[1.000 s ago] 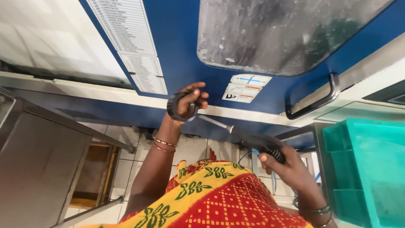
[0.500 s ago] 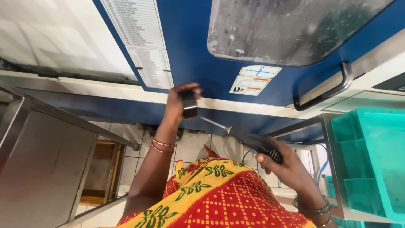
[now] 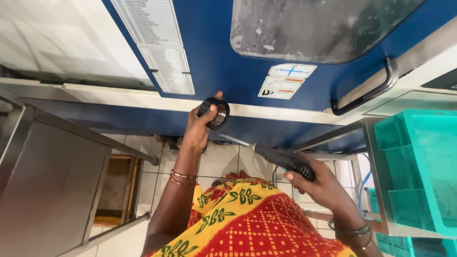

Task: Operating a CNC lathe and inspection station to process, clean, and verify the dimensions of cylindrical metal components.

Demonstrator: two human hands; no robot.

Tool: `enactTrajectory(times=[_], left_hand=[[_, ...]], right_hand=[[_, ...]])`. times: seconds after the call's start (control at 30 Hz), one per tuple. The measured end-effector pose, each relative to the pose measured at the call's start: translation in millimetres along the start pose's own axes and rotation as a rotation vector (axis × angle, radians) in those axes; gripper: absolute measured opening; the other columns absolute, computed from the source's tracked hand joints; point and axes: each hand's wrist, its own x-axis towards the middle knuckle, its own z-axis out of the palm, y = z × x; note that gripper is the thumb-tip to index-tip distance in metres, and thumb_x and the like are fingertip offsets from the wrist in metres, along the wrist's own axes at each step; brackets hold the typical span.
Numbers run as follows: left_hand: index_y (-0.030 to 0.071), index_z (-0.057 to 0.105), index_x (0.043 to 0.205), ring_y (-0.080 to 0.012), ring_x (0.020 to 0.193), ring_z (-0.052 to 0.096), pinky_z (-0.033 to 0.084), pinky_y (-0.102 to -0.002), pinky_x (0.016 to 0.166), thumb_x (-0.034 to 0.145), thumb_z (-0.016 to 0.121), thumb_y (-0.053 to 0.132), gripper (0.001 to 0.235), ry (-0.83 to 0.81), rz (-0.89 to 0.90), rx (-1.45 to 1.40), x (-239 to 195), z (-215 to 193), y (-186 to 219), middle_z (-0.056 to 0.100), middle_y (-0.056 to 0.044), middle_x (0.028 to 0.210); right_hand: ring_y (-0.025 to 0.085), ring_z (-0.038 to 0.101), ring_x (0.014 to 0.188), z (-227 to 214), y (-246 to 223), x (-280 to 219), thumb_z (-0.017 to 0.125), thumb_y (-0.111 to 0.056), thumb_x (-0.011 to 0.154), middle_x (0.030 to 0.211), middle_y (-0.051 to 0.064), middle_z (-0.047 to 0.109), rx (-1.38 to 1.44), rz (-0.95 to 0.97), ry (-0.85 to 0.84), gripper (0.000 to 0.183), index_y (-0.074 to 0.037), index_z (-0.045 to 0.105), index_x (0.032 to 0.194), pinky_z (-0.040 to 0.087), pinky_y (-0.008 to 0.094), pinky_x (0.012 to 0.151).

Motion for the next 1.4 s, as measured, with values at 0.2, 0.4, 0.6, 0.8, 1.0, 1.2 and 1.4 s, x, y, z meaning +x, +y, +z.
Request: enactTrajectory(times=[0.2, 0.4, 0.6, 0.8, 1.0, 1.2, 1.4], left_hand=[[-0.002, 0.068, 0.134, -0.0096, 0.091, 0.065, 0.051, -0.025, 0.088, 0.087, 0.084, 0.019, 0.055, -0.008, 0.091, 0.079, -14, 20, 2, 0.073, -0.002, 0.106], [0.007, 0.069, 0.121, -0.0216, 0.112, 0.063, 0.052, -0.032, 0.096, 0.074, 0.089, 0.019, 0.052, 0.030, 0.418, 0.935, -26, 49, 13, 0.070, -0.013, 0.122], [-0.001, 0.071, 0.109, -0.0248, 0.134, 0.060, 0.050, -0.038, 0.107, 0.076, 0.090, 0.020, 0.044, -0.231, 0.397, 0.939, -33, 73, 3, 0.068, -0.014, 0.140], [-0.005, 0.073, 0.114, -0.0147, 0.095, 0.068, 0.054, -0.033, 0.089, 0.082, 0.085, 0.019, 0.042, -0.020, -0.028, 0.048, -36, 109, -24, 0.073, -0.013, 0.130], [-0.006, 0.071, 0.114, -0.0107, 0.091, 0.067, 0.055, -0.028, 0.087, 0.087, 0.082, 0.018, 0.038, 0.110, -0.027, -0.068, -37, 127, -33, 0.073, -0.013, 0.121], [-0.004, 0.071, 0.121, -0.0087, 0.089, 0.067, 0.053, -0.025, 0.083, 0.084, 0.083, 0.017, 0.044, 0.146, 0.059, 0.192, -48, 132, -29, 0.075, -0.005, 0.112], [-0.001, 0.070, 0.129, -0.0092, 0.089, 0.067, 0.053, -0.024, 0.084, 0.084, 0.082, 0.015, 0.049, 0.119, 0.077, 0.199, -57, 124, -25, 0.075, -0.004, 0.107]], right_hand=[[0.012, 0.062, 0.056, -12, 6, -4, 0.075, -0.043, 0.081, 0.068, 0.003, 0.065, 0.008, -0.025, 0.114, 0.064, -0.004, 0.063, 0.129, 0.049, 0.028, 0.049], [0.012, 0.060, 0.057, -39, 37, -20, 0.075, -0.030, 0.083, 0.066, 0.004, 0.063, 0.197, -0.027, -0.029, 0.056, -0.004, 0.064, 0.132, 0.049, 0.028, 0.050], [0.014, 0.058, 0.059, -72, 73, -48, 0.074, -0.022, 0.084, 0.066, 0.006, 0.063, 0.378, 0.070, 0.122, 0.048, -0.001, 0.067, 0.126, 0.048, 0.029, 0.053], [0.015, 0.061, 0.061, -88, 99, -65, 0.075, -0.025, 0.088, 0.067, 0.007, 0.065, 0.417, 0.017, 0.111, 0.034, 0.006, 0.070, 0.102, 0.051, 0.030, 0.056], [0.015, 0.059, 0.063, -86, 98, -74, 0.074, -0.022, 0.088, 0.071, 0.007, 0.065, 0.428, -0.032, 0.021, 0.036, 0.006, 0.068, 0.110, 0.050, 0.030, 0.056], [0.015, 0.059, 0.061, -86, 89, -70, 0.070, -0.024, 0.090, 0.072, 0.006, 0.065, 0.603, -0.137, 0.164, 0.045, 0.003, 0.063, 0.125, 0.049, 0.030, 0.055], [0.016, 0.059, 0.059, -83, 120, -65, 0.070, -0.025, 0.089, 0.068, 0.007, 0.063, 0.527, -0.001, 0.087, 0.044, 0.002, 0.064, 0.123, 0.049, 0.032, 0.053]])
